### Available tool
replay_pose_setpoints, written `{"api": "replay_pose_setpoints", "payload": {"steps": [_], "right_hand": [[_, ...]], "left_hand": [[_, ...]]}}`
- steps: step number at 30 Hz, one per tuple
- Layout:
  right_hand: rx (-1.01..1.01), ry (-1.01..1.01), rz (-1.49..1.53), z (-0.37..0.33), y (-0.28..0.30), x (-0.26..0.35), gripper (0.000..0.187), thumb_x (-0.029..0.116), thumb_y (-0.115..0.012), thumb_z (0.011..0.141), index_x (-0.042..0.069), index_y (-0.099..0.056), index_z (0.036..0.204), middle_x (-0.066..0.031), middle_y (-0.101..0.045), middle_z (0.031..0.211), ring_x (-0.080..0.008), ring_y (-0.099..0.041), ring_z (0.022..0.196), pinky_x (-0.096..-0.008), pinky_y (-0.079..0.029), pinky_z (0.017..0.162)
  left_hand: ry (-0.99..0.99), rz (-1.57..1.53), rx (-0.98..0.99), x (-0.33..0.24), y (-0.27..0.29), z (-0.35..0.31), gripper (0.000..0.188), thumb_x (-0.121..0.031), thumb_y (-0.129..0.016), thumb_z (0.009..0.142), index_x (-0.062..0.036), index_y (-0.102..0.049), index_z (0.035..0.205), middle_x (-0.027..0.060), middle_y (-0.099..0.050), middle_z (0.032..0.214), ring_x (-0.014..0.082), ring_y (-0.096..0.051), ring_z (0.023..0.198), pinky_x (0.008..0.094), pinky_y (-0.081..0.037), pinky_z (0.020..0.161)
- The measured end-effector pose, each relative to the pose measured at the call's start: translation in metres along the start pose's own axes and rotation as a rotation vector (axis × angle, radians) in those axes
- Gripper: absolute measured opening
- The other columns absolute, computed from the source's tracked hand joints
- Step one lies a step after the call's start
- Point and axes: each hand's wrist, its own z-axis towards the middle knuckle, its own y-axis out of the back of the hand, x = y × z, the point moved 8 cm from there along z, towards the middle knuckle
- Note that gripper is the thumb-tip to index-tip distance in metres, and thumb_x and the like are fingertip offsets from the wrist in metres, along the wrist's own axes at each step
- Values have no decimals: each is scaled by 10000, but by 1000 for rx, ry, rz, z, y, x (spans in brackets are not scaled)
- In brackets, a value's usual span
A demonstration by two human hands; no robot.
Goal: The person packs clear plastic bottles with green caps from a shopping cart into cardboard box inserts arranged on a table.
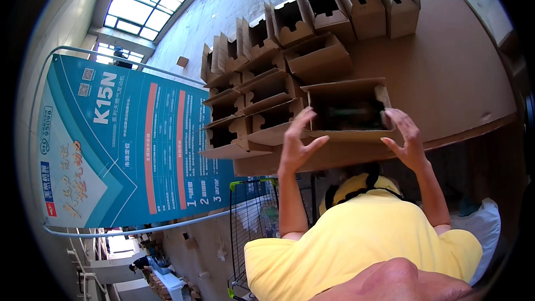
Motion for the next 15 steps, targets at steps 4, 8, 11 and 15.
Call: {"api": "replay_pose_setpoints", "payload": {"steps": [4, 8, 11, 15], "right_hand": [[-41, -151, 141, -3, -32, -16, 470, 144, -691, 812, 31, -515, 1233, -176, -616, 1134, -340, -573, 1090, -394, -452, 940], [-245, -191, -31, 9, -31, -15, 533, 165, -698, 810, 33, -483, 1279, -178, -604, 1140, -342, -561, 1098, -408, -434, 948], [-407, -191, -261, 8, -32, -20, 623, 218, -706, 814, 39, -428, 1342, -194, -551, 1240, -348, -509, 1176, -398, -388, 1001], [-262, -399, -10, 1, -52, -53, 591, 307, -672, 846, 22, -451, 1314, -201, -581, 1212, -350, -542, 1145, -398, -423, 952]], "left_hand": [[-38, -17, 101, 13, -27, 8, 404, -220, -759, 747, -19, -603, 1060, 174, -587, 1214, 330, -570, 1114, 379, -467, 915], [-2, 170, 17, 29, -22, 22, 377, -206, -768, 730, -21, -595, 1008, 140, -619, 1121, 330, -606, 1002, 372, -494, 845], [-244, 448, -156, -14, -6, 29, 714, -178, -792, 682, -62, -443, 1294, 158, -485, 1297, 332, -461, 1213, 423, -387, 1001], [-411, 524, -54, -2, -8, 46, 833, -152, -791, 665, -40, -362, 1371, 178, -431, 1349, 341, -357, 1305, 448, -285, 1091]]}}
